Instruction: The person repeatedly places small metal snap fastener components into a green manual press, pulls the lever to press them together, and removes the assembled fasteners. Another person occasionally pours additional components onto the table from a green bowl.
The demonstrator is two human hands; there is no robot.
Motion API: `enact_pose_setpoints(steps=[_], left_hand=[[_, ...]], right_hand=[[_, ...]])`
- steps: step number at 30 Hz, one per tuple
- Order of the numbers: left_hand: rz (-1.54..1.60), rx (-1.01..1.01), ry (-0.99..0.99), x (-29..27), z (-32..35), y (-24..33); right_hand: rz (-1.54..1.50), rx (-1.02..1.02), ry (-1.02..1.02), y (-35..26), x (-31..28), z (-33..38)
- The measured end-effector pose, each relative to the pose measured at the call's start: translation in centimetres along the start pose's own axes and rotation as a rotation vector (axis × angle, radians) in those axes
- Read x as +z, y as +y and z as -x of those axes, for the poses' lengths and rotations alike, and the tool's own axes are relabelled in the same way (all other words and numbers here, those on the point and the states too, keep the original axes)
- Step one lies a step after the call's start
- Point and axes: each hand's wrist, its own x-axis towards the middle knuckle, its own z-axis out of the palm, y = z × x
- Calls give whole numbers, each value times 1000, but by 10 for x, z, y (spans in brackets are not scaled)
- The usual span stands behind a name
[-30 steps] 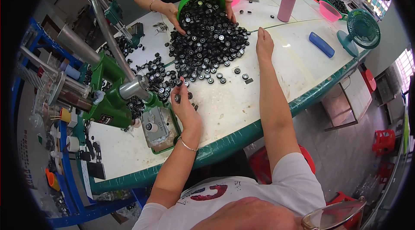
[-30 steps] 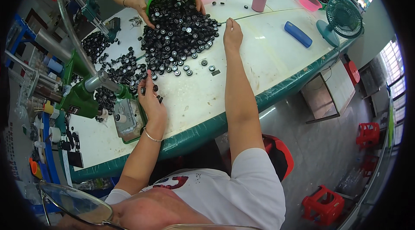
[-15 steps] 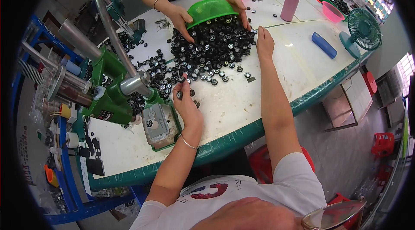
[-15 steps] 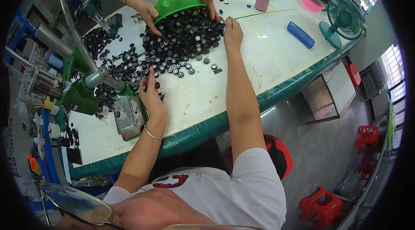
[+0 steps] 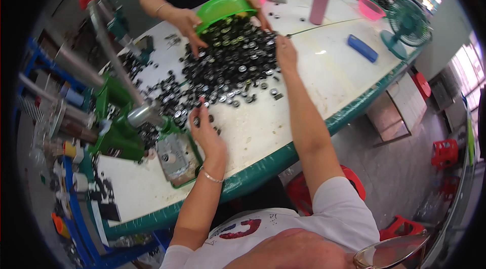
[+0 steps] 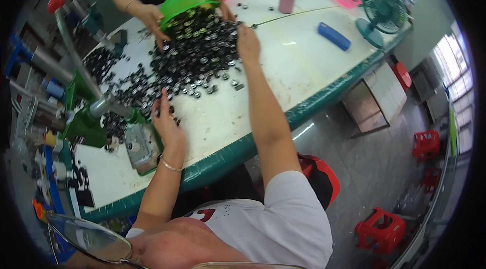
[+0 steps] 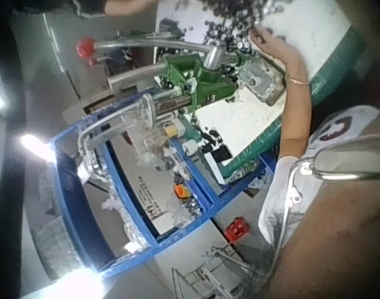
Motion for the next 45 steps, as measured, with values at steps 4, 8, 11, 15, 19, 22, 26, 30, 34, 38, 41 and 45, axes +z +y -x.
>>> enact_pose_setpoints(steps=[4, 8, 11, 15, 19, 22, 26, 30, 34, 38, 41, 45], left_hand=[[-26, 88, -24, -4, -2, -3], [24, 44, -54, 4, 3, 3], [24, 35, -61, 8, 9, 8], [17, 68, -71, 3, 3, 0], [-19, 75, -85, 0, 6, 1], [-30, 187, -115, 9, 15, 0], [-97, 84, -751, -3, 60, 7], [-155, -578, -1304, 12, 68, 8], [-183, -721, -1271, 13, 63, 3], [-112, -679, -1173, 9, 61, -7], [-293, -574, -1061, 9, 52, -10], [-138, -436, -812, 11, 43, -18]], right_hand=[[-44, -72, -35, -5, 7, 7], [-38, -89, -66, -9, 2, 3], [-45, -92, -83, -3, 1, 4], [-33, -72, -95, -9, -2, 7], [-51, -57, -62, -11, -3, 11], [-61, -50, -50, -11, -9, 6], [-56, -70, -18, -8, 1, 7], [-10, -68, -13, -1, 2, 4], [-26, -88, -31, 4, -2, 0], [-24, -74, -49, 1, 1, 3], [-37, -68, -48, -2, 0, 3], [-48, -64, -37, -5, -2, 4]])
